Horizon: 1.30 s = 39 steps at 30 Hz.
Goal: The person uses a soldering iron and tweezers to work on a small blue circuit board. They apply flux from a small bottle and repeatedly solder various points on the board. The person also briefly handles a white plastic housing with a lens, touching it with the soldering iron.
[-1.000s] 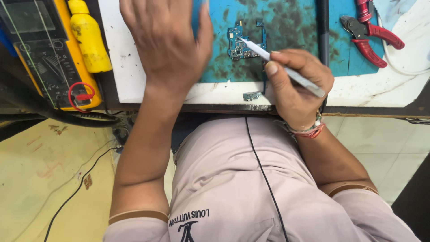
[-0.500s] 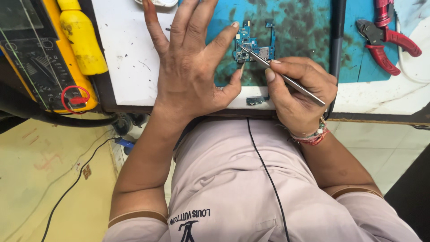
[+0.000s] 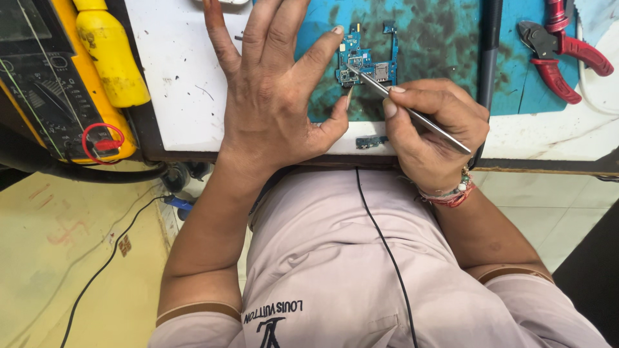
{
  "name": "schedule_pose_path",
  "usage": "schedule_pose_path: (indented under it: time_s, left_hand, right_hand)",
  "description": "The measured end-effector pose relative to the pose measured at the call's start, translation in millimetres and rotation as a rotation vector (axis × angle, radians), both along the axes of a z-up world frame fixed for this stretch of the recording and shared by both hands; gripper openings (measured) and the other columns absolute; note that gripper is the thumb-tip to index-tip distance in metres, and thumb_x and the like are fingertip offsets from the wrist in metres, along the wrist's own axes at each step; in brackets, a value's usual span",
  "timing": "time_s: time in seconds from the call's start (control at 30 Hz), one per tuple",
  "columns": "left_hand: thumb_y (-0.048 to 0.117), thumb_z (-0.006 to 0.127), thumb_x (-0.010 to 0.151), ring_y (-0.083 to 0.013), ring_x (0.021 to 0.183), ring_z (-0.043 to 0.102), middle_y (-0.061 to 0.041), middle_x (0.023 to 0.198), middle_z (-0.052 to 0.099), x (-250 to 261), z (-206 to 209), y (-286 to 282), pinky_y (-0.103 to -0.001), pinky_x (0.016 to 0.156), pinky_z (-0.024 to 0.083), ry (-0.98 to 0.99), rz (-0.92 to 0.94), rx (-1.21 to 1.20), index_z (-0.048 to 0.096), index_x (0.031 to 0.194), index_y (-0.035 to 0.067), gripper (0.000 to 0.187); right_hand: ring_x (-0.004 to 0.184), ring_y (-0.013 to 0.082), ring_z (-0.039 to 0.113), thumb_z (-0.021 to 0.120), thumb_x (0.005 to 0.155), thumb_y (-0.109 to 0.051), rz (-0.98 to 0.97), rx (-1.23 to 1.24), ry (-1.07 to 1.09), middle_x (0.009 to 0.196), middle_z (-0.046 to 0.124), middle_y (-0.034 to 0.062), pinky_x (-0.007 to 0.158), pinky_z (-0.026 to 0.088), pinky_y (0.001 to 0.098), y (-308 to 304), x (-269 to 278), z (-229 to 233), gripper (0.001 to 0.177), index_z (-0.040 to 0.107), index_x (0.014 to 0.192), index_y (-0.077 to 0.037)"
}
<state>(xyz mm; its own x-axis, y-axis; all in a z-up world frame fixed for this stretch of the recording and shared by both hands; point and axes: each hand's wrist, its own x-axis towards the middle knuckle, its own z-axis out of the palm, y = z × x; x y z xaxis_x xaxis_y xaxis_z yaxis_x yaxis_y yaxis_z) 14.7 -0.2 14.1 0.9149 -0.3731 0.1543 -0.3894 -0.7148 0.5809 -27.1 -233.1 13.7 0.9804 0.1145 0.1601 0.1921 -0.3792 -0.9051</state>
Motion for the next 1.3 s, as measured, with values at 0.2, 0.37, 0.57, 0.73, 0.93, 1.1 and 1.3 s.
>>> schedule_pose_path:
  time_s: [0.2,0.37,0.57,0.73,0.93,1.1,1.3]
  left_hand:
    - [0.036,0.080,0.087,-0.0346,0.150,0.028,-0.020,0.156,0.040,-0.2,1.1,-0.6,-0.074,0.120,-0.003,0.000,0.001,0.002,0.071,0.135,0.009,0.056]
    - [0.036,0.080,0.085,-0.0342,0.149,0.029,-0.020,0.156,0.040,-0.8,1.9,-0.9,-0.074,0.120,-0.002,0.012,0.007,0.003,0.071,0.135,0.009,0.057]
    - [0.036,0.080,0.086,-0.0348,0.150,0.029,-0.021,0.156,0.040,-1.1,1.3,-0.6,-0.073,0.120,-0.002,0.002,0.009,-0.009,0.072,0.134,0.009,0.056]
    - [0.036,0.080,0.086,-0.0347,0.150,0.029,-0.021,0.156,0.040,-1.6,-0.4,-0.4,-0.073,0.120,-0.002,-0.013,0.009,-0.002,0.072,0.135,0.008,0.057]
    - [0.035,0.080,0.086,-0.0346,0.149,0.029,-0.021,0.156,0.040,-1.9,0.7,-1.2,-0.073,0.120,-0.002,-0.018,0.009,-0.005,0.071,0.135,0.008,0.057]
    - [0.035,0.080,0.085,-0.0347,0.149,0.030,-0.021,0.155,0.041,-2.3,1.2,-1.6,-0.073,0.120,-0.002,-0.012,0.012,-0.011,0.071,0.135,0.008,0.058]
    - [0.035,0.080,0.085,-0.0350,0.149,0.030,-0.021,0.155,0.041,-2.3,0.8,-1.3,-0.073,0.120,-0.002,-0.016,0.008,-0.012,0.070,0.135,0.008,0.058]
  right_hand:
    - [0.088,0.0134,0.070,0.077,0.102,0.010,0.012,-0.014,-0.035,0.105,0.072,0.0126,0.077,0.057,0.0227,-0.4,-0.7,0.2,0.017,0.073,0.115,0.001]
    - [0.089,0.0144,0.071,0.077,0.100,0.011,0.010,-0.025,-0.043,0.105,0.072,0.0130,0.078,0.057,0.0230,0.7,-0.4,0.2,0.017,0.073,0.115,0.002]
    - [0.089,0.0144,0.070,0.075,0.099,0.011,0.018,-0.019,-0.044,0.105,0.072,0.0130,0.078,0.057,0.0230,1.1,0.2,1.2,0.018,0.073,0.114,0.002]
    - [0.090,0.0149,0.071,0.075,0.100,0.012,0.023,-0.012,-0.058,0.106,0.072,0.0127,0.079,0.058,0.0236,1.0,0.0,-0.6,0.019,0.073,0.116,0.001]
    - [0.089,0.0142,0.071,0.074,0.099,0.012,0.023,-0.002,-0.062,0.108,0.072,0.0131,0.078,0.058,0.0229,2.9,-2.4,-1.4,0.020,0.073,0.116,0.001]
    - [0.087,0.0144,0.071,0.077,0.096,0.012,0.045,-0.072,-0.125,0.109,0.071,0.0135,0.075,0.056,0.0228,2.8,-1.3,0.0,0.021,0.073,0.114,0.000]
    - [0.087,0.0160,0.070,0.076,0.095,0.012,0.055,-0.095,-0.162,0.109,0.072,0.0132,0.075,0.056,0.0242,2.8,-0.8,-0.2,0.023,0.073,0.114,0.000]
